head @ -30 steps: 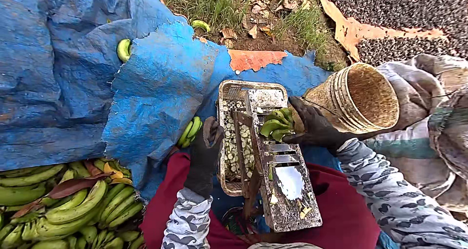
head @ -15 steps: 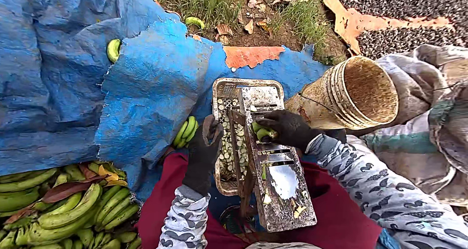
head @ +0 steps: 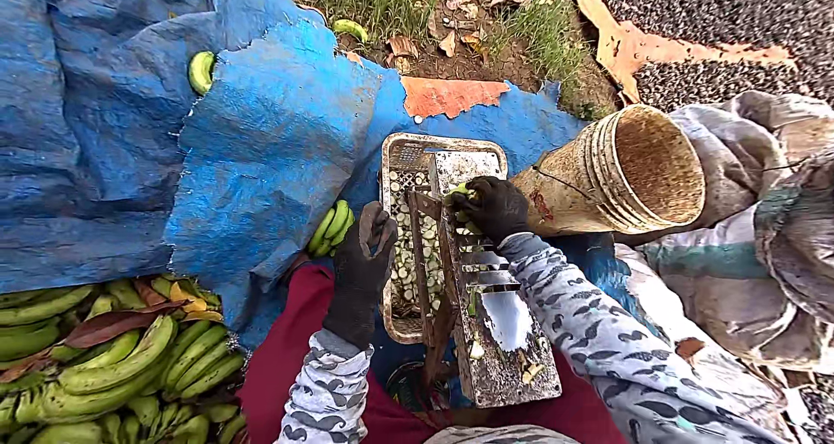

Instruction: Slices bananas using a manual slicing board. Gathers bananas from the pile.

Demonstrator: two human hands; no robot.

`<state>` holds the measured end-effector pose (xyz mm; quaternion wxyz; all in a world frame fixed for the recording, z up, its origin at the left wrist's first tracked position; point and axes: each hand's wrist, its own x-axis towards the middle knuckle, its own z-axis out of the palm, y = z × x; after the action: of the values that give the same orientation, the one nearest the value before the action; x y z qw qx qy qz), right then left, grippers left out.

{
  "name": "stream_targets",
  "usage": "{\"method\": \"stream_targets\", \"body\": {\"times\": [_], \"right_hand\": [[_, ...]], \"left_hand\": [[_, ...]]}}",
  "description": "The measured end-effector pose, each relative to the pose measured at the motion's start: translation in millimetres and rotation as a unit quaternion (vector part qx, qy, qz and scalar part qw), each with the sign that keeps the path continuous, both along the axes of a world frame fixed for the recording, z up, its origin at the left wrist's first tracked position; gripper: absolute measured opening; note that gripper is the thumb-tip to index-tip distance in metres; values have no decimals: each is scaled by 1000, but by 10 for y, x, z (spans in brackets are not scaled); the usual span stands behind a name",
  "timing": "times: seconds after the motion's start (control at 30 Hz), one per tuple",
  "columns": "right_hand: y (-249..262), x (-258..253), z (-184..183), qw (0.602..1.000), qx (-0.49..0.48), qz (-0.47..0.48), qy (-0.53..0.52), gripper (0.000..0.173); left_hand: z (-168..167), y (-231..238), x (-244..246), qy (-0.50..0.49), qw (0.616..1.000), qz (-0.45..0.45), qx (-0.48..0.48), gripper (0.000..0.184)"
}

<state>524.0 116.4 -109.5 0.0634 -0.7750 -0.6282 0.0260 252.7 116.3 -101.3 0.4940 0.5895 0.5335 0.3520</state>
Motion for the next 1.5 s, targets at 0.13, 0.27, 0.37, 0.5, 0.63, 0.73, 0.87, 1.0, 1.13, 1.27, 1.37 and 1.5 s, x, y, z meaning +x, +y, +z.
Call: {"method": "stream_targets", "body": {"times": [0.13,0.27,0.37,0.5,0.63,0.73,0.87,1.0,1.13,1.27,1.37,1.5], "right_hand": [[-115,-4,196,998,-56,7,4,47],[-1516,-102,440,996,-27,82,-34,52],[-1565,-228,430,996,9,71,-60,46],[-705,-272,315,994,-92,6,-63,40],[-774,-3,488,991,-119,42,42,88],[-838,145,402,985,-72,117,105,91],[-816,-100,340,985,-66,33,153,41],[-1604,-242,334,999,18,-22,24,41],[-1462,-417,370,998,-7,-54,-14,36],[-157,-227,194,987,-134,-80,-41,38],[29,-73,146,993,-114,11,-36,35],[-1188,-116,179,991,11,135,0,34]], "left_hand": [[-17,23,-43,-17,1000,3,0,50],[56,23,-83,-4,1000,-1,-10,51],[87,-5,-58,-1,1000,-13,2,50],[105,-11,-23,-1,1000,-25,-5,50],[121,-11,-88,-8,1000,-10,0,51],[90,-34,-130,0,1000,-11,6,49],[114,-19,-34,-21,999,-24,11,51],[112,-17,-27,-31,999,-26,20,51],[82,-74,-78,-23,999,-35,20,52],[96,-54,-88,-33,999,-24,1,52],[109,-40,-113,-42,999,-4,7,49],[141,-76,-132,-33,999,-12,17,50]]}}
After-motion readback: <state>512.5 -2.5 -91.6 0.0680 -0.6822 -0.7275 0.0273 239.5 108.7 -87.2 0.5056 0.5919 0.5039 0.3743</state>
